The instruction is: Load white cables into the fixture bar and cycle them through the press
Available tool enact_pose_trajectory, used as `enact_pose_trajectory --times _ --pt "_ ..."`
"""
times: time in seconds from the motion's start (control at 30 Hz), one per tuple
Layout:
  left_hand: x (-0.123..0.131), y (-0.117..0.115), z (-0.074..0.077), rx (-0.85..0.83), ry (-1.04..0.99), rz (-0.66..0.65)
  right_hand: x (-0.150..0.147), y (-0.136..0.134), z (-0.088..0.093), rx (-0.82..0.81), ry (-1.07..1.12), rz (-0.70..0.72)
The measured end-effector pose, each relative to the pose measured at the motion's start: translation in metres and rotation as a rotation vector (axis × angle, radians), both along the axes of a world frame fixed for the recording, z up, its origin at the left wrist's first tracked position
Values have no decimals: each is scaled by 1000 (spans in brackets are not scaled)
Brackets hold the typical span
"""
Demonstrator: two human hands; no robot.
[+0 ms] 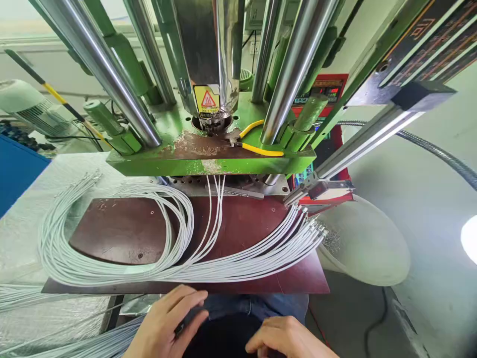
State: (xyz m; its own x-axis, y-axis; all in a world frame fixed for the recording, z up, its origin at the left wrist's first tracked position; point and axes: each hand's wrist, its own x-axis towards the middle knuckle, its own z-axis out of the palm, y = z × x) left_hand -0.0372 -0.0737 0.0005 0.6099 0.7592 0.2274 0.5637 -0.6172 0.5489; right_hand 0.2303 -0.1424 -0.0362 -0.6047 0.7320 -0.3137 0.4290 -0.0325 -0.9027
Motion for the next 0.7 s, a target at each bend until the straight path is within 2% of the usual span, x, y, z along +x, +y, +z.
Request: enact_pose_trajectory --times 0.1,0.2,0.43,0.53,0.7 --pt "11 8 -7 293 116 67 -13 9 10 122 -32 -61" --pt "20 11 -17 391 193 50 -18 11 17 182 -39 -95" --pt "26 1 -26 453 207 -2 -15 -1 12 117 -14 -213" --pt "31 -5 -28 431 244 36 -14 0 13 75 -2 -252" --pt "37 -17 -33 350 256 121 -11 2 13 10 -32 -221"
